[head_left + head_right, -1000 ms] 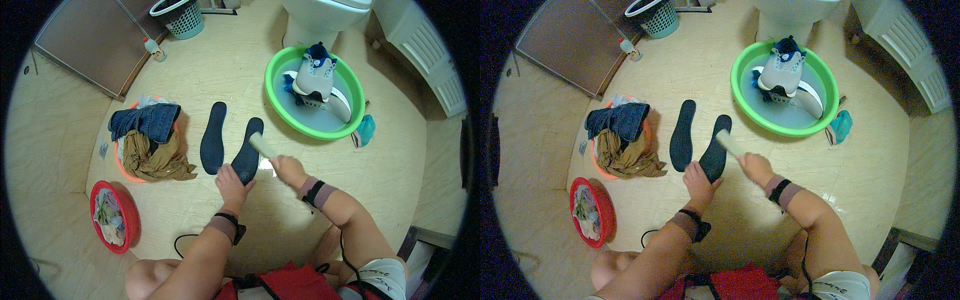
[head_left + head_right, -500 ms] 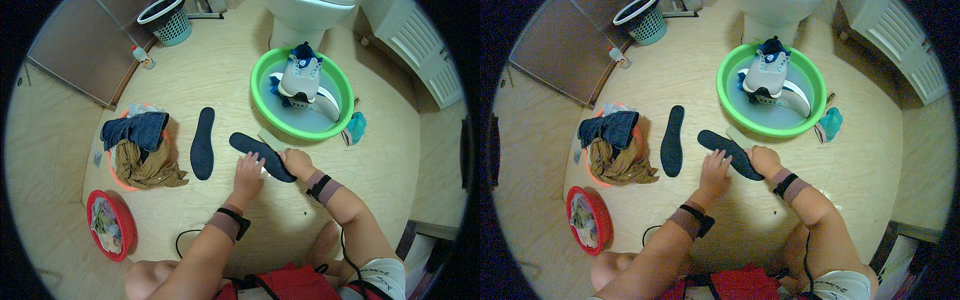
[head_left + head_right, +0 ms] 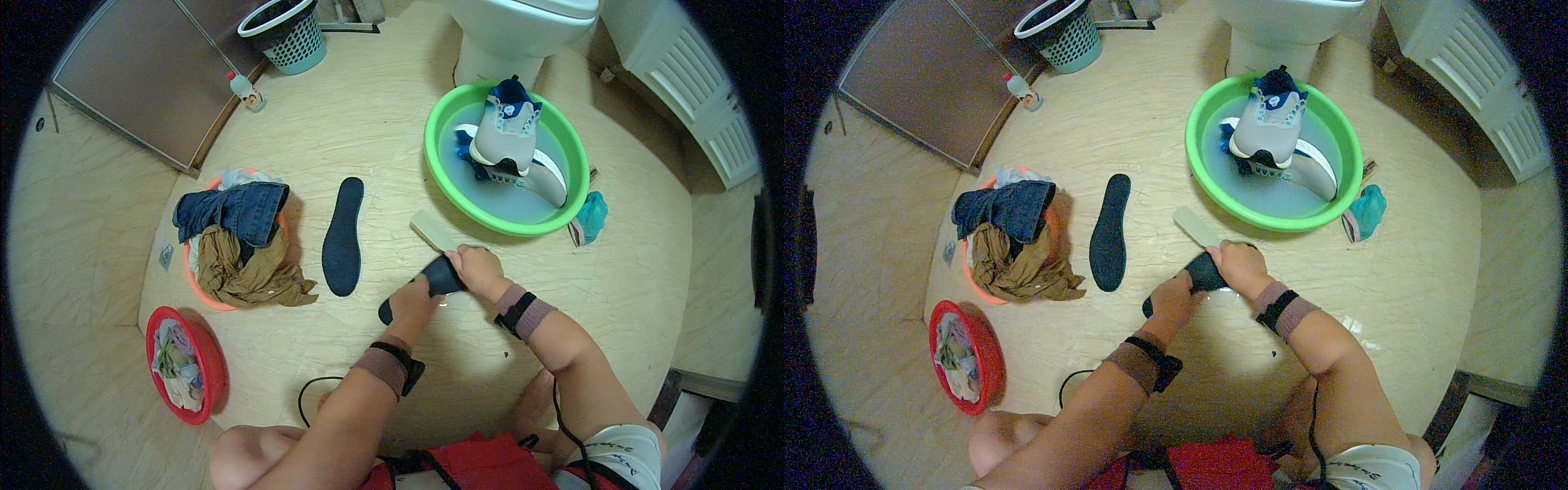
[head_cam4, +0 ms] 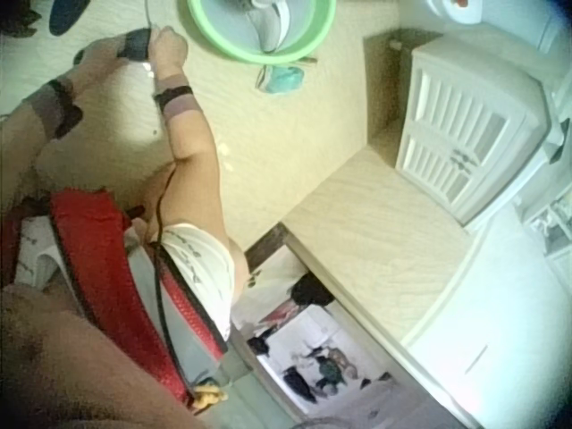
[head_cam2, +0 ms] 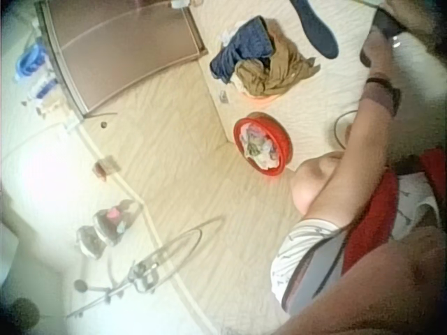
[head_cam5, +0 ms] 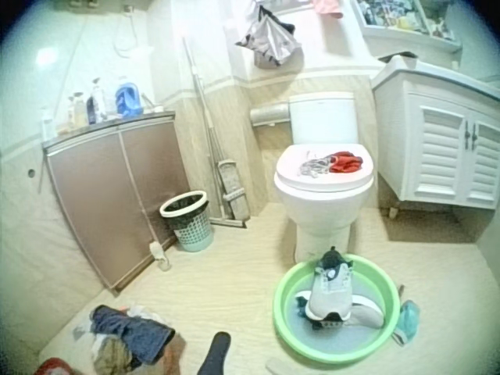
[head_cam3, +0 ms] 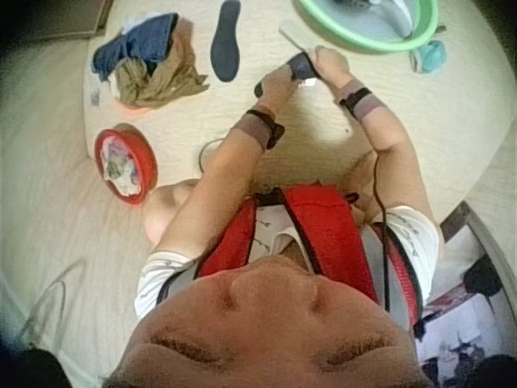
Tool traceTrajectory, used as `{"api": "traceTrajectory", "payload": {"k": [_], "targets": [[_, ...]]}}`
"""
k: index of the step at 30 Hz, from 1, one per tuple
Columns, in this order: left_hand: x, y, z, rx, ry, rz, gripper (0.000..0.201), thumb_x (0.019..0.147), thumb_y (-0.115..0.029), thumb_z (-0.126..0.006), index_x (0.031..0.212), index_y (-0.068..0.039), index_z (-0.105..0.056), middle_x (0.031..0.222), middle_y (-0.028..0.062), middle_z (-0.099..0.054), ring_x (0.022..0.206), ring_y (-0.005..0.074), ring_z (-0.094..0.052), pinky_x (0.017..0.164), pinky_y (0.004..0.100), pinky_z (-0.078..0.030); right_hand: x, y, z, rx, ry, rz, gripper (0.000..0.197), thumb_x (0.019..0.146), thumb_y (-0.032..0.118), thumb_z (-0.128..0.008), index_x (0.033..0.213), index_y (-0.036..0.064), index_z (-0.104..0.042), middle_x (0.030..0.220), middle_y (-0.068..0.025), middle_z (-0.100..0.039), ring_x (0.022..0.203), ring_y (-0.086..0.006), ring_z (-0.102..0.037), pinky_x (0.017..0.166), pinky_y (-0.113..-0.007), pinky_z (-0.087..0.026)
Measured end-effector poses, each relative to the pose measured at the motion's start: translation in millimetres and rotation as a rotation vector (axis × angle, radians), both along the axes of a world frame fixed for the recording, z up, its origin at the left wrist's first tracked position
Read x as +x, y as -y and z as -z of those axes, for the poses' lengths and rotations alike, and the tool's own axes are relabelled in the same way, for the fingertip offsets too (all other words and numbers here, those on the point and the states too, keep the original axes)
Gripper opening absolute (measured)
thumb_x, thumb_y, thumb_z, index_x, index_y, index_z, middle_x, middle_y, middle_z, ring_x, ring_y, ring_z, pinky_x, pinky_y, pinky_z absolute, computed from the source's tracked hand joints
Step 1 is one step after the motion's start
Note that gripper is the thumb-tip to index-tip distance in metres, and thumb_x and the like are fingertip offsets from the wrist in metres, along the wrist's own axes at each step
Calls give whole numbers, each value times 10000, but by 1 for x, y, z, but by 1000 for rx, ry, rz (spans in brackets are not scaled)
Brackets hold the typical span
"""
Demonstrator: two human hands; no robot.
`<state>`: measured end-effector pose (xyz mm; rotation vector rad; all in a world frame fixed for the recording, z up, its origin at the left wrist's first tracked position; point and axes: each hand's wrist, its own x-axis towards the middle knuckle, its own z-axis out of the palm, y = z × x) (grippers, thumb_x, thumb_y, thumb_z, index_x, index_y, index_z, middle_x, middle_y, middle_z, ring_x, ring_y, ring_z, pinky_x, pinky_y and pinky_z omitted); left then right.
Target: The person scrubs a shoe and its insoles with a brush and soapy water in a basin while sitting on the floor.
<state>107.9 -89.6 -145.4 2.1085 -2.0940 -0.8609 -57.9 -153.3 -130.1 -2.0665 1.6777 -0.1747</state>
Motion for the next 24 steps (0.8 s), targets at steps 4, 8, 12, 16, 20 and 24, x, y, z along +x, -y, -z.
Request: {"api": "traceTrajectory", "payload": {"k": [4, 8, 12, 16, 20, 24], "targets": [[17, 2, 0, -28, -114, -368, 384, 759, -370, -776, 882, -68, -572, 797, 166, -668, 785, 386, -651, 677, 459, -508, 12, -8, 0, -50, -38, -86, 499, 977, 464, -438, 823, 30, -629, 709, -192, -664, 652, -386, -653, 602, -491, -522], [32, -1, 9, 1, -144, -318, 365, 766, -357, -757, 933, -66, -612, 836, 162, -693, 845, 348, -673, 722, 437, -524, 26, -35, 7, 47, -97, -206, 475, 977, 459, -436, 866, 43, -636, 711, -180, -666, 672, -367, -668, 613, -481, -531], [34, -6, 16, -32, -234, -327, 303, 762, -346, -761, 833, -96, -606, 775, 113, -686, 791, 303, -674, 682, 413, -518, 14, -23, 21, 64, -166, -313, 458, 981, 453, -423, 905, 55, -637, 714, -164, -672, 686, -351, -679, 633, -479, -538], [34, -9, 18, -14, -232, -324, 328, 745, -323, -795, 802, -92, -569, 763, 101, -672, 723, 285, -654, 646, 395, -504, -9, 41, -1, 79, -123, 34, 494, 1008, 428, -380, 902, 32, -656, 764, -178, -685, 736, -362, -678, 645, -475, -533], [33, -7, 27, -82, -179, -288, 327, 737, -321, -802, 796, -92, -576, 740, 91, -659, 697, 283, -649, 641, 396, -504, 3, -3, 25, 42, -143, -196, 434, 984, 385, -428, 868, 25, -640, 752, -184, -678, 730, -366, -676, 650, -475, -531], [43, -11, 27, -30, -212, -312, 323, 724, -305, -805, 790, -82, -581, 739, 98, -661, 702, 286, -658, 637, 396, -508, 28, -40, 22, 80, -109, -243, 457, 969, 443, -451, 877, 42, -651, 762, -197, -674, 758, -357, -679, 650, -509, -524]]}}
